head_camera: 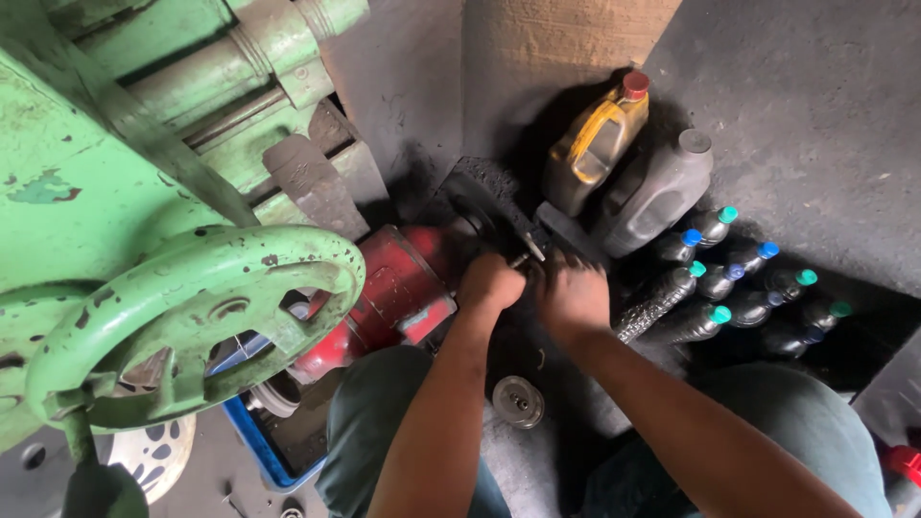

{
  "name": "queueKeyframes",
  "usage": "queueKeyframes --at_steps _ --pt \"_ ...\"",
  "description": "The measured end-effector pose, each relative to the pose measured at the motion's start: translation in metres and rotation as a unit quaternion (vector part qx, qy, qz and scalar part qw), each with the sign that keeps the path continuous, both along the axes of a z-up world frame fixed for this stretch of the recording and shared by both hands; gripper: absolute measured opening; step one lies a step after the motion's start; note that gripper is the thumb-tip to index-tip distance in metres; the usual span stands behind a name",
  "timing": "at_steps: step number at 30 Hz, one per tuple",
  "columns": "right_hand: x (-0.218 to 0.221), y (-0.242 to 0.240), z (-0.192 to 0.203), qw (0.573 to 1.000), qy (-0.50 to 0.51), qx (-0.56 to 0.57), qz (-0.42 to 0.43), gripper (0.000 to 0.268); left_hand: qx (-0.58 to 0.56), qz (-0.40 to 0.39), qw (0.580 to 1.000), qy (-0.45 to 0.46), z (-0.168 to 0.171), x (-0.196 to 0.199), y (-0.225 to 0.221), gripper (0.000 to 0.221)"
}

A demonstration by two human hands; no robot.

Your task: Using a mechanical grinder to smooth and shape a motorcycle crankshaft part.

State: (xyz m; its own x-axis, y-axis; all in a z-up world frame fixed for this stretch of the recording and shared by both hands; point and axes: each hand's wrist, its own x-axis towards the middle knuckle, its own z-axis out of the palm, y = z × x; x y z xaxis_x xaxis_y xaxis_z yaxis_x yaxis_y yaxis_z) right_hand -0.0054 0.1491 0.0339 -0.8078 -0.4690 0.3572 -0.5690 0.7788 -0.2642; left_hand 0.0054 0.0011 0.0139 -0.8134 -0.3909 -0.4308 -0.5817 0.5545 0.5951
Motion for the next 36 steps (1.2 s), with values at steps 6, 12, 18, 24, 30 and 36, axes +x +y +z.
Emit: queueKeyframes --at_steps 6,12,18,24,30,36 --pt "0.006 -0.016 0.047 0.981 -0.143 0.112 -0.062 0.048 -0.013 0.023 0.999 -0.022 0.032 0.013 0.004 0.041" --pt "0.005 0.016 -0.034 0.985 0.134 -0.102 0.044 0.043 -0.037 -0.052 0.998 0.017 -0.020 -0.009 -0.009 0.040" --pt "-0.003 0.007 0.003 0.995 -0.050 -0.061 0.065 0.020 -0.060 -0.060 0.996 -0.016 -0.018 0.001 0.002 0.039" --pt "0.003 -0.008 0.011 0.983 -0.068 -0.170 -0.001 0.026 -0.039 0.001 0.999 0.011 -0.010 0.003 -0.001 0.043" --pt "0.006 0.017 -0.049 0.965 -0.211 -0.155 -0.023 0.060 -0.015 -0.055 0.994 0.093 -0.045 -0.014 -0.005 0.039" --pt "0.001 0.006 -0.005 0.993 -0.029 -0.106 0.037 0.041 -0.036 -0.034 0.996 0.071 -0.029 -0.007 0.001 0.042"
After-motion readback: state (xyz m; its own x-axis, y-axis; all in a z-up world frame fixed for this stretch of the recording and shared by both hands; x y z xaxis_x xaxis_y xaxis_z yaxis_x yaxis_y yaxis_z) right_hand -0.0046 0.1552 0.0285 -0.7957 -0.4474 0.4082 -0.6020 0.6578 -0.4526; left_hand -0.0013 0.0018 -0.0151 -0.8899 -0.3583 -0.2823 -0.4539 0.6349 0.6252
